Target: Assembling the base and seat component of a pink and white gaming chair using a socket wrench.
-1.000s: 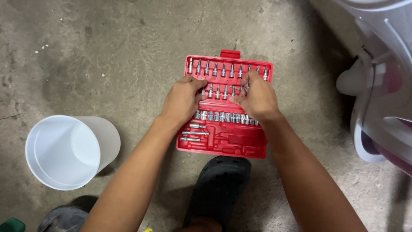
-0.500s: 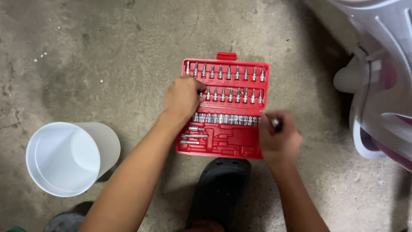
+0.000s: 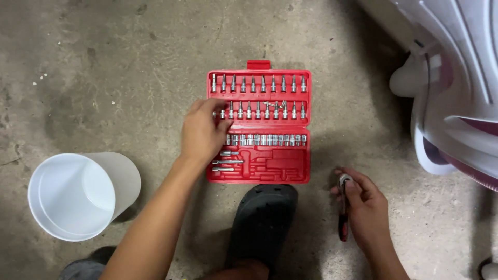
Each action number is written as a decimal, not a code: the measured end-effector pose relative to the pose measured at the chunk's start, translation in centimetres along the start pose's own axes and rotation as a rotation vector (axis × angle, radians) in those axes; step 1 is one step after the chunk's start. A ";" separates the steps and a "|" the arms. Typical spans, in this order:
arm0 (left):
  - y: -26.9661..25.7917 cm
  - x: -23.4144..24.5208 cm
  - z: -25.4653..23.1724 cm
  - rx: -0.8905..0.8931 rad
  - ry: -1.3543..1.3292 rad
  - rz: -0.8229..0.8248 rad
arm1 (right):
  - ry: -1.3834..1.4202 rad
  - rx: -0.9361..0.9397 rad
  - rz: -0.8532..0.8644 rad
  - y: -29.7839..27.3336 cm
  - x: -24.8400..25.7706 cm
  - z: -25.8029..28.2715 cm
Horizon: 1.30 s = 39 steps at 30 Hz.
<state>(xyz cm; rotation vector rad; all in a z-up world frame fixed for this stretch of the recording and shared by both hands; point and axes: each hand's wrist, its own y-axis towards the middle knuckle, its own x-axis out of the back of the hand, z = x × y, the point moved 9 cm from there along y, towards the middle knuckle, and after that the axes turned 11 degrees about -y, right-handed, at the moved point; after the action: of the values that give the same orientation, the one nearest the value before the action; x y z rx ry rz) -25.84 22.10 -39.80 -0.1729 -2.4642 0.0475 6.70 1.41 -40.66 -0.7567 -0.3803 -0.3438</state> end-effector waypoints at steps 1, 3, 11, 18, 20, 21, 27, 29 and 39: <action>-0.3 0.3 -0.1 -0.004 0.001 0.000 | 0.004 0.002 -0.002 0.2 0.1 -0.5; -1.1 1.2 0.1 0.034 -0.014 -0.012 | -0.002 -0.069 -0.014 0.4 0.3 -2.3; -5.6 -1.0 0.1 0.006 -0.095 0.151 | 0.068 -0.007 0.032 0.4 -1.1 -1.6; -5.0 3.1 2.2 0.022 0.046 0.124 | -0.012 -0.088 0.042 -0.2 -1.1 -1.9; -5.4 3.2 2.2 0.067 0.037 0.162 | -0.048 -0.085 0.054 -0.1 -0.9 -2.5; -5.5 3.2 2.4 0.110 0.025 0.199 | -0.084 -0.080 0.062 0.1 -0.9 -2.7; -7.6 0.8 2.3 0.114 0.026 0.264 | -0.110 -0.040 0.104 0.5 -1.8 -3.7; -7.6 0.9 2.8 0.097 0.055 0.245 | -0.087 -0.041 0.117 0.1 -2.3 -2.9; -6.1 1.6 1.6 0.092 0.026 0.189 | -0.085 -0.084 0.121 0.0 -2.4 -2.6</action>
<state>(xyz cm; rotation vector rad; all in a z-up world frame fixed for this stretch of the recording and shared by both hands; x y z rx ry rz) -28.77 16.26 -39.62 -0.3632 -2.4067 0.2381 5.09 -0.06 -43.46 -0.8748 -0.3996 -0.2159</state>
